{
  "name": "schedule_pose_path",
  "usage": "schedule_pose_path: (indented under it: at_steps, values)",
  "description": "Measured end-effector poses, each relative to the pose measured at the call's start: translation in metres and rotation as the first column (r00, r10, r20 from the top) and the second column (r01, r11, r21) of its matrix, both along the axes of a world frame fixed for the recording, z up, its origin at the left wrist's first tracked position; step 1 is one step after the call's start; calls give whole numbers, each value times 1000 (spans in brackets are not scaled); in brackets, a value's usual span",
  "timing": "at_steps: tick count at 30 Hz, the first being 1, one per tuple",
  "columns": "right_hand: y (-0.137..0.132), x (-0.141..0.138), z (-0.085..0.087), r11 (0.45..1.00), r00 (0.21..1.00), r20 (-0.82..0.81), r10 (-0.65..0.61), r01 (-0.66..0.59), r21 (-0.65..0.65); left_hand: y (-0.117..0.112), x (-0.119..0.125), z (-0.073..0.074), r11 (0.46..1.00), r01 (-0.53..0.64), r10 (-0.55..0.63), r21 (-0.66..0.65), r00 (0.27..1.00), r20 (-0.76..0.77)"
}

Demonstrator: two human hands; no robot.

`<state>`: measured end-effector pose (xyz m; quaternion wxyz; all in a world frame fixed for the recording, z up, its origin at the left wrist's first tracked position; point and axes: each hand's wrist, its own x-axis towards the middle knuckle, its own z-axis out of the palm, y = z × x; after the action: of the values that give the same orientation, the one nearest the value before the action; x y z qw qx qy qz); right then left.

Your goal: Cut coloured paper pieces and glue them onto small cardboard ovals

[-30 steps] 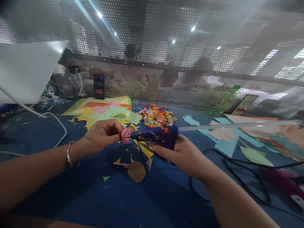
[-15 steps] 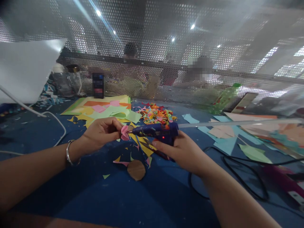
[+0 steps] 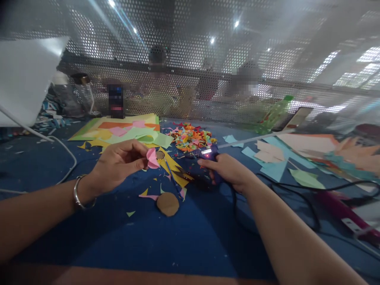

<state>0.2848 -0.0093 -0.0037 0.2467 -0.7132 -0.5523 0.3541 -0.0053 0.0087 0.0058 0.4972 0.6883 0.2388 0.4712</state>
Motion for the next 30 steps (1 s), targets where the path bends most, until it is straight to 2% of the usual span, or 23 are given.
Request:
schedule_pose_path:
  at_steps: [3,6,9,12,13,15,18,21,23,30]
  values:
    - [5,4,-3,1000,993,115,-9,9,-4,-1,0,0,999,16,-17,-30,1000,-20]
    - [8,9,-2,999,937,349,-10,-3,38,-1,0,-1,1000,25,-26,-16,998,-49]
    - [2,10,5,994,833,554,-9,-55,99,-1,-1,-3,1000,16,-16,-4,996,-87]
    - [-9,2,13,978,664,732,-152,-7,209,1,-1,-4,1000,-6,5,-12,995,-98]
    - [-12,-4,14,962,662,730,-171,-50,270,2,0,-5,1000,-17,16,-14,996,-92]
    - [-18,-18,16,920,750,649,-125,-157,358,3,1,-5,999,-40,39,-11,996,-74]
    - [-23,-42,14,859,852,515,89,-327,393,3,2,-3,997,-77,77,7,995,-58]
    - [-27,-57,13,827,843,466,268,-449,338,4,1,-1,994,-107,108,15,993,-40]
    - [-29,-59,13,833,826,479,295,-468,293,7,0,0,992,-123,123,11,992,-17]
    - [-21,-41,9,879,822,501,270,-423,221,19,-4,-5,974,-226,227,-25,973,45]
